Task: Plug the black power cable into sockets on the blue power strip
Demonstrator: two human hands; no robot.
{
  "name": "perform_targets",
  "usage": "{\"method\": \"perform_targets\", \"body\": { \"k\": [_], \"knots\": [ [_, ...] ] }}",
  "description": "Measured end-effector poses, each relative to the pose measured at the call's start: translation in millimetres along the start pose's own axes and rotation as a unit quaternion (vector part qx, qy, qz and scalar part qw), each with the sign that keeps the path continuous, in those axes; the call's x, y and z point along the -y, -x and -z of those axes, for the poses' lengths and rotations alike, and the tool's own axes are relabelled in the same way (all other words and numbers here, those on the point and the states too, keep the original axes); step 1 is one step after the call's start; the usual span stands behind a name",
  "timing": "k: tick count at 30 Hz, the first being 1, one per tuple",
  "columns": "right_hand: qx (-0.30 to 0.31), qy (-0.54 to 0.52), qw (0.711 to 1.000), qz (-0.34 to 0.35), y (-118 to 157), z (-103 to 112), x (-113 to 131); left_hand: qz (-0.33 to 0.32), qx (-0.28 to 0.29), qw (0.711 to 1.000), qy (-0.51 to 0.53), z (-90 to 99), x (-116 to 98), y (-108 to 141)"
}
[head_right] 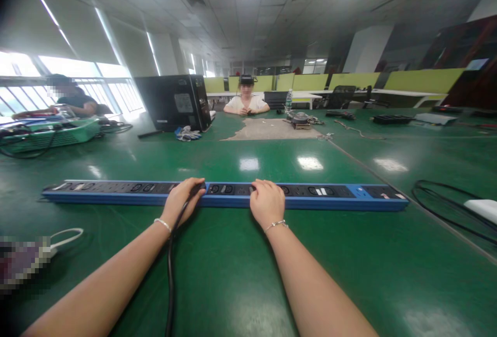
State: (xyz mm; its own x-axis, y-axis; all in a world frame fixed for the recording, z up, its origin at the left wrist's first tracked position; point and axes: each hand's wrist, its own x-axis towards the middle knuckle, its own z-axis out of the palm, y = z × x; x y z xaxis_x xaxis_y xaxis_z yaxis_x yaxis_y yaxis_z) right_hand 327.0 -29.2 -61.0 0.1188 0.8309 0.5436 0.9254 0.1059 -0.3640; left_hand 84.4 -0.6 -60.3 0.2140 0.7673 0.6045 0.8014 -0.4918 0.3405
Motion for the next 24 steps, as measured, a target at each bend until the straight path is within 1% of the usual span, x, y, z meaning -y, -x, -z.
{"method": "perform_targets", "body": {
  "k": [4, 9, 10, 12, 14, 15, 16, 17, 19, 21, 24],
  "knots": [
    [-0.001, -0.003, 1.0, 0.007, -1, 1, -1, 0.002, -0.01, 1.0, 0.024, -2.8, 2, 1],
    [-0.009, -0.005, 1.0, 0.007, -1, -1, -1, 0.0, -0.042, 0.997, 0.066, -10.5, 6, 2],
    [-0.012, -0.005, 1.0, 0.006, -1, -2, -1, 0.005, -0.052, 0.996, 0.073, -8.9, 4, 2],
    [-0.018, -0.007, 1.0, 0.005, -1, -3, -1, 0.035, -0.085, 0.992, 0.084, -0.8, -2, -1],
    [-0.023, -0.011, 1.0, 0.004, -1, -4, 0, 0.089, -0.128, 0.984, 0.09, 11.3, -13, -5],
    [-0.024, -0.013, 1.0, 0.003, -1, -4, 0, 0.111, -0.139, 0.979, 0.096, 16.7, -21, -8],
    [-0.024, -0.014, 1.0, 0.002, -1, -4, 0, 0.124, -0.128, 0.978, 0.105, 20.5, -29, -11],
    [-0.024, -0.015, 1.0, 0.001, -1, -3, 0, 0.129, -0.101, 0.979, 0.118, 21.9, -38, -14],
    [-0.023, -0.016, 1.0, 0.004, -1, -3, 0, 0.119, -0.024, 0.982, 0.143, 16.8, -56, -19],
    [-0.024, -0.016, 1.0, 0.011, -2, -3, -2, 0.088, 0.052, 0.983, 0.153, 3.2, -72, -24],
    [-0.026, -0.019, 0.999, 0.016, -2, -2, -4, 0.043, 0.106, 0.987, 0.112, -19.0, -91, -33]
  ]
}}
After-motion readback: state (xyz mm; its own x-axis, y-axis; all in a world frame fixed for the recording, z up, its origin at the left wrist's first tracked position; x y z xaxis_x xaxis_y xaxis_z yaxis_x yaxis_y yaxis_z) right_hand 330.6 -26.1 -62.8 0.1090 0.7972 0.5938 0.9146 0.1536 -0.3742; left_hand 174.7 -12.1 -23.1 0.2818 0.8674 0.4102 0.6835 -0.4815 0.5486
